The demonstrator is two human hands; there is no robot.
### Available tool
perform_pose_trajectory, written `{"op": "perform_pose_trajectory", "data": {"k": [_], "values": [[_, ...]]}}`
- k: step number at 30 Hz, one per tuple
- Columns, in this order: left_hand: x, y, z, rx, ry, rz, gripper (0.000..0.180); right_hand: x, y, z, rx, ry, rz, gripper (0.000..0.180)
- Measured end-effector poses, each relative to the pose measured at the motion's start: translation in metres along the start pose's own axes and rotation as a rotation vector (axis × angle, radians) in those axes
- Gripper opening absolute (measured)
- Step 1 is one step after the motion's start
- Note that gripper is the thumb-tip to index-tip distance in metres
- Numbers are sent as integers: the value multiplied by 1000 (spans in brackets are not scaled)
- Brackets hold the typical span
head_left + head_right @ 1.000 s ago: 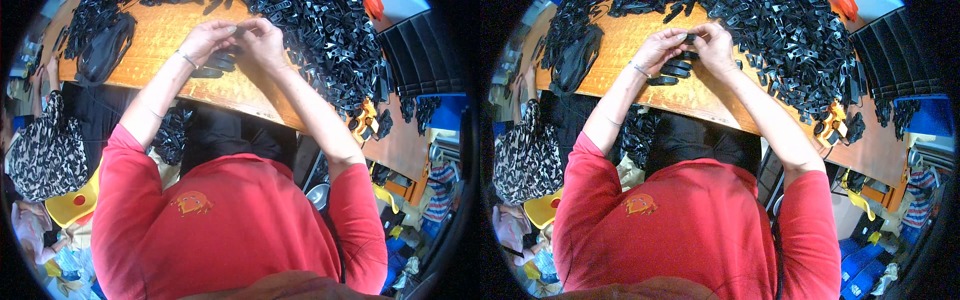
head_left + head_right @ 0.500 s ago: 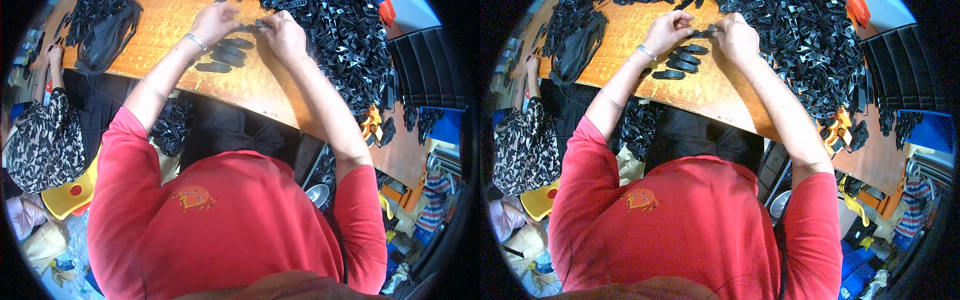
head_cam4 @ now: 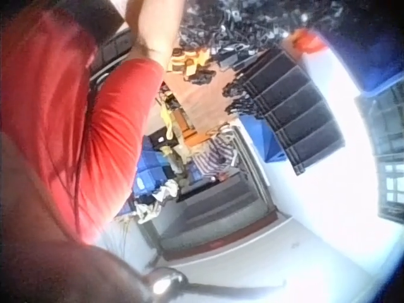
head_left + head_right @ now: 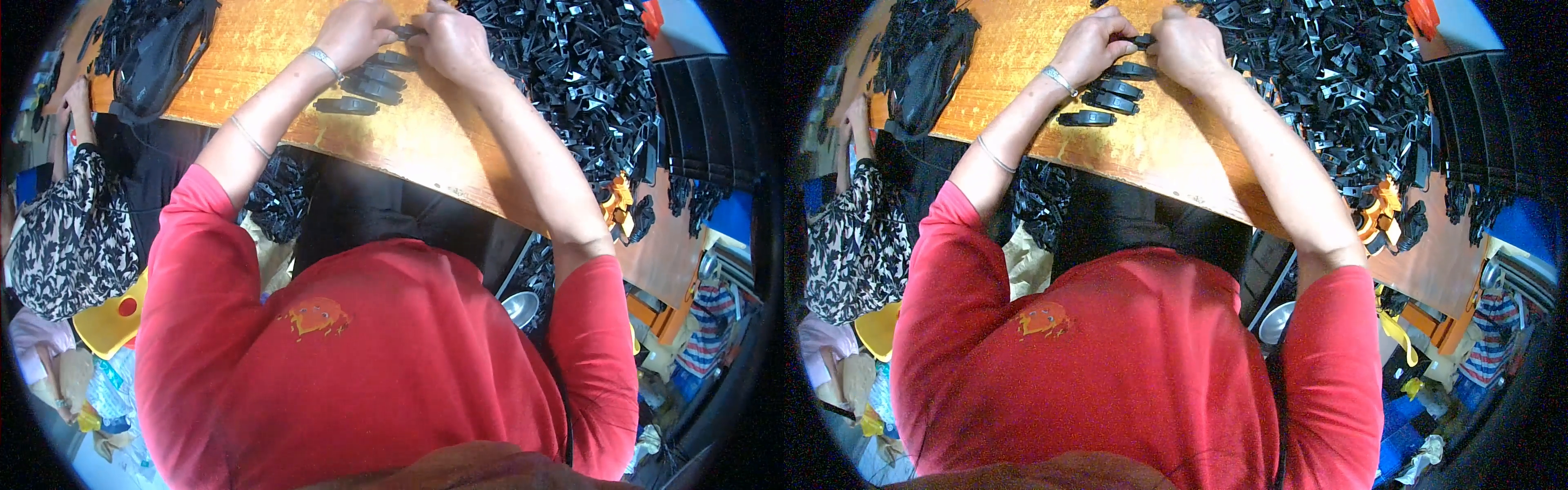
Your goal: The person assembles small black plastic parts by hand at a table.
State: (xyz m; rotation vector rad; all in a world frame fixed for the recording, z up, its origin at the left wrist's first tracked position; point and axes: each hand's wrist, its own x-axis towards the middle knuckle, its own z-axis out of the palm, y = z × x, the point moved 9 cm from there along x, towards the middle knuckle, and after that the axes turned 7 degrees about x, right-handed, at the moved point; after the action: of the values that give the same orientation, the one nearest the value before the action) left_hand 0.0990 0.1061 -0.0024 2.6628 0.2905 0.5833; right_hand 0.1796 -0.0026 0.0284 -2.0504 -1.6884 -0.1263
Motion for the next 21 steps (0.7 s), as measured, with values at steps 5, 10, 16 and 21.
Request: {"op": "perform_pose_trajectory", "data": {"k": [5, 10, 16, 21], "values": [[3, -7, 3, 49, -17, 33, 22, 9, 11, 19, -110, -144, 24, 24], [-14, -16, -16, -248, -229, 20, 37, -14, 17, 9, 200, -363, 224, 42], [-110, 10, -84, 171, -116, -19, 114, -55, -30, -3, 155, -370, 110, 111], [-149, 25, -68, 282, -39, -138, 119, -54, -67, 10, 148, -324, 67, 103]]}}
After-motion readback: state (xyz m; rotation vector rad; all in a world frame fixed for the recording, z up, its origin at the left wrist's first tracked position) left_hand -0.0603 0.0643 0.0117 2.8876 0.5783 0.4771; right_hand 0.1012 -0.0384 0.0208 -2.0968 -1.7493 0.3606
